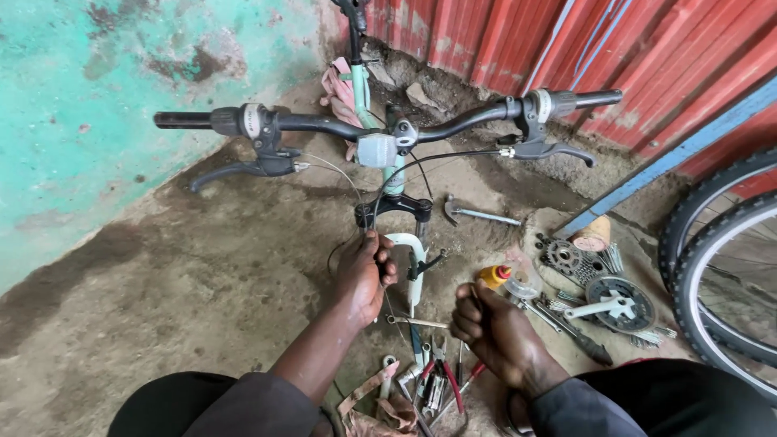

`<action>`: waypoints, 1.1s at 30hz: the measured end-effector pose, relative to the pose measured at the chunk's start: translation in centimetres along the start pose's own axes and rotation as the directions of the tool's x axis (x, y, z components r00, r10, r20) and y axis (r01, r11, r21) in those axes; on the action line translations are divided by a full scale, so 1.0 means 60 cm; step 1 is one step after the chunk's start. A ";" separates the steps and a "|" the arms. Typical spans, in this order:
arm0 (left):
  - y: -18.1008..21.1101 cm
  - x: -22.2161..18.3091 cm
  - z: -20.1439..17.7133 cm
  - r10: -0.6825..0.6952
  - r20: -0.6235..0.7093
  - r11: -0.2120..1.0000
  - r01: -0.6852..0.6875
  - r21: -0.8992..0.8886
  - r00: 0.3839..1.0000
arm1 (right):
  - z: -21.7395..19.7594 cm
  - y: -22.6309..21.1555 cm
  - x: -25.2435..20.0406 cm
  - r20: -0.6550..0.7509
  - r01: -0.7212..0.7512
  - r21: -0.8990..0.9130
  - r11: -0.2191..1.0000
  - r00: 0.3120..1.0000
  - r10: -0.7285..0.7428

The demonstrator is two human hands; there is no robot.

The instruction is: Adjusting and securing the front brake cable of a bicycle using pliers and a multi-tool

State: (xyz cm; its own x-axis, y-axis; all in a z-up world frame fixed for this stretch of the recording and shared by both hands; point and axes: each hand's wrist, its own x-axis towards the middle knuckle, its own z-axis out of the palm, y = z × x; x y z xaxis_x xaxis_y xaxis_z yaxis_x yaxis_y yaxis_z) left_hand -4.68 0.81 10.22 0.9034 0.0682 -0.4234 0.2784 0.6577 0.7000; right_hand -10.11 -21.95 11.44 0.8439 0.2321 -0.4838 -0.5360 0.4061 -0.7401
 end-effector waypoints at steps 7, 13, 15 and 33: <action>-0.010 -0.009 0.000 -0.017 0.023 1.000 0.016 0.011 1.000 | 0.015 -0.002 -0.003 0.204 -0.016 0.371 0.928 0.977 -0.065; -0.006 -0.024 0.006 -0.034 0.031 0.999 0.033 0.039 0.999 | 0.014 0.005 -0.001 0.322 -0.038 0.363 0.931 0.943 -0.087; -0.002 -0.028 0.008 -0.028 0.033 0.998 0.026 0.058 0.999 | 0.012 0.004 0.000 0.353 -0.058 0.368 0.928 0.932 -0.082; 0.004 0.002 0.022 0.262 0.256 0.760 -0.362 0.539 0.931 | -0.528 0.488 0.457 -0.499 -0.392 -0.460 0.797 0.856 0.133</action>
State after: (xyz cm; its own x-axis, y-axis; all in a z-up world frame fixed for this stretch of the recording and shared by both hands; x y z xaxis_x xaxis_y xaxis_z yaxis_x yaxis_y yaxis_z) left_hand -4.09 -0.02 11.07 0.9970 0.0441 -0.0634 0.0602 0.0705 0.9957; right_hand -3.42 -31.69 -38.30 0.6388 -0.1887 -0.7458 -0.7692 -0.1735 -0.6150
